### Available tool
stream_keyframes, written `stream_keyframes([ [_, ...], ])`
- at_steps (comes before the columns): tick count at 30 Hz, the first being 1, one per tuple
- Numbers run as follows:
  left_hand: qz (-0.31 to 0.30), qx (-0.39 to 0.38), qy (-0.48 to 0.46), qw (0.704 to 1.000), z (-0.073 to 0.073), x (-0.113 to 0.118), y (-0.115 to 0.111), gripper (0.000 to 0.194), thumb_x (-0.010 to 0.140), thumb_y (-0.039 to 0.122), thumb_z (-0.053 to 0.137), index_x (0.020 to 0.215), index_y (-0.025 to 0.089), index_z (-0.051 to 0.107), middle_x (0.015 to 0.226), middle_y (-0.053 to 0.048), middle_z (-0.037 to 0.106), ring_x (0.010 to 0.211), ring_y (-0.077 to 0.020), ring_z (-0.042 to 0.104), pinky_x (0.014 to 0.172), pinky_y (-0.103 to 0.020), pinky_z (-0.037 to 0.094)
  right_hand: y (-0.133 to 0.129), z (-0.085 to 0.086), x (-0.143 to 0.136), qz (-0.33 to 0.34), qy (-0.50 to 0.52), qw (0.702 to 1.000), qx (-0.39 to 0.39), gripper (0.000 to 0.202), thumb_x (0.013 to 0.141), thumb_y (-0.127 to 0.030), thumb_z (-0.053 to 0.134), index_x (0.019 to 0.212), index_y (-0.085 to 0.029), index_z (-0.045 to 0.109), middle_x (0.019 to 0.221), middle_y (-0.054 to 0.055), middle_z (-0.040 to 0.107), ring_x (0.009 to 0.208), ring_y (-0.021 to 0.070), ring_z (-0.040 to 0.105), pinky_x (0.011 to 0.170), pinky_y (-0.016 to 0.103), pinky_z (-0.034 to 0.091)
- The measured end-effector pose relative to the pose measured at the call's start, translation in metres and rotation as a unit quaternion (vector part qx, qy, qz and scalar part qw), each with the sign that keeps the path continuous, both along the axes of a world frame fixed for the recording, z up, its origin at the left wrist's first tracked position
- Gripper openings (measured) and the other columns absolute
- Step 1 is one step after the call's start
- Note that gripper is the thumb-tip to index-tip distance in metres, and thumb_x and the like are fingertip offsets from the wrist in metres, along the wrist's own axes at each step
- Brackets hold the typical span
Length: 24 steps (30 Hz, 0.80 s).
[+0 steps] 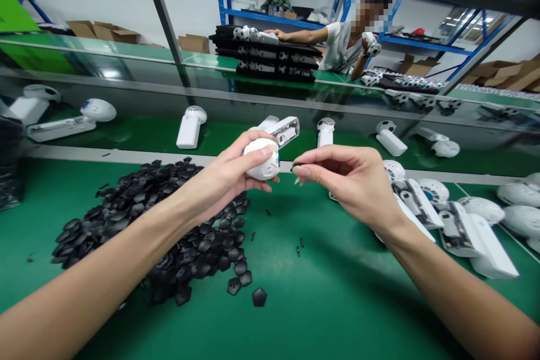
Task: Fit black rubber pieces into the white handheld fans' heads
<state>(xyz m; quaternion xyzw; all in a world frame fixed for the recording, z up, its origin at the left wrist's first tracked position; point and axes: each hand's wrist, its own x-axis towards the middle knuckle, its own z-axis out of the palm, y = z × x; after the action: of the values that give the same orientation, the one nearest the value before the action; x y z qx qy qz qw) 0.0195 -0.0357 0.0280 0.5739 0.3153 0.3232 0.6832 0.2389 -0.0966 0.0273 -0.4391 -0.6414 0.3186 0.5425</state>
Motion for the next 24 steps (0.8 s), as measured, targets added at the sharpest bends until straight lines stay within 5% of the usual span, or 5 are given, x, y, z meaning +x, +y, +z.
stream_keyframes([
  [6, 0.015, -0.012, -0.006, 1.0, -0.007, 0.014, -0.01, 0.039, 0.101, 0.056, 0.074, 0.123, 0.025, 0.064, 0.107, -0.003, 0.07, 0.086, -0.0158, 0.07, 0.066, -0.021, 0.058, 0.0, -0.007, -0.005, 0.013, 0.014, 1.0, -0.017, 0.008, 0.087, -0.024, 0.088, 0.094, -0.02, 0.086, 0.09, 0.003, 0.084, 0.079, 0.0205, 0.08, 0.078, 0.032, 0.068],
  [13, 0.033, -0.026, 0.024, 0.999, -0.012, 0.021, -0.02, 0.046, 0.1, 0.059, 0.074, 0.13, 0.026, 0.063, 0.121, -0.005, 0.069, 0.099, -0.0184, 0.073, 0.083, -0.028, 0.067, -0.004, -0.011, -0.012, 0.0, 0.032, 0.999, -0.033, 0.004, 0.086, -0.021, 0.087, 0.089, -0.02, 0.084, 0.089, 0.002, 0.084, 0.081, 0.0196, 0.081, 0.076, 0.028, 0.066],
  [17, 0.057, 0.009, 0.023, 0.998, -0.015, 0.023, -0.024, 0.06, 0.089, 0.049, 0.089, 0.134, 0.028, 0.056, 0.12, -0.003, 0.066, 0.105, -0.02, 0.071, 0.088, -0.03, 0.068, -0.008, -0.014, -0.018, -0.029, 0.033, 0.999, -0.025, 0.002, 0.088, -0.02, 0.082, 0.089, -0.02, 0.084, 0.087, 0.003, 0.084, 0.078, 0.0199, 0.08, 0.071, 0.028, 0.066],
  [24, 0.093, 0.066, 0.035, 0.993, -0.019, 0.025, -0.025, 0.07, 0.076, 0.042, 0.097, 0.129, 0.028, 0.053, 0.103, -0.001, 0.065, 0.085, -0.0213, 0.071, 0.073, -0.034, 0.07, -0.016, -0.01, -0.022, -0.025, 0.026, 0.999, -0.039, 0.008, 0.092, -0.019, 0.078, 0.092, -0.02, 0.086, 0.096, 0.004, 0.086, 0.084, 0.0225, 0.083, 0.074, 0.029, 0.07],
])
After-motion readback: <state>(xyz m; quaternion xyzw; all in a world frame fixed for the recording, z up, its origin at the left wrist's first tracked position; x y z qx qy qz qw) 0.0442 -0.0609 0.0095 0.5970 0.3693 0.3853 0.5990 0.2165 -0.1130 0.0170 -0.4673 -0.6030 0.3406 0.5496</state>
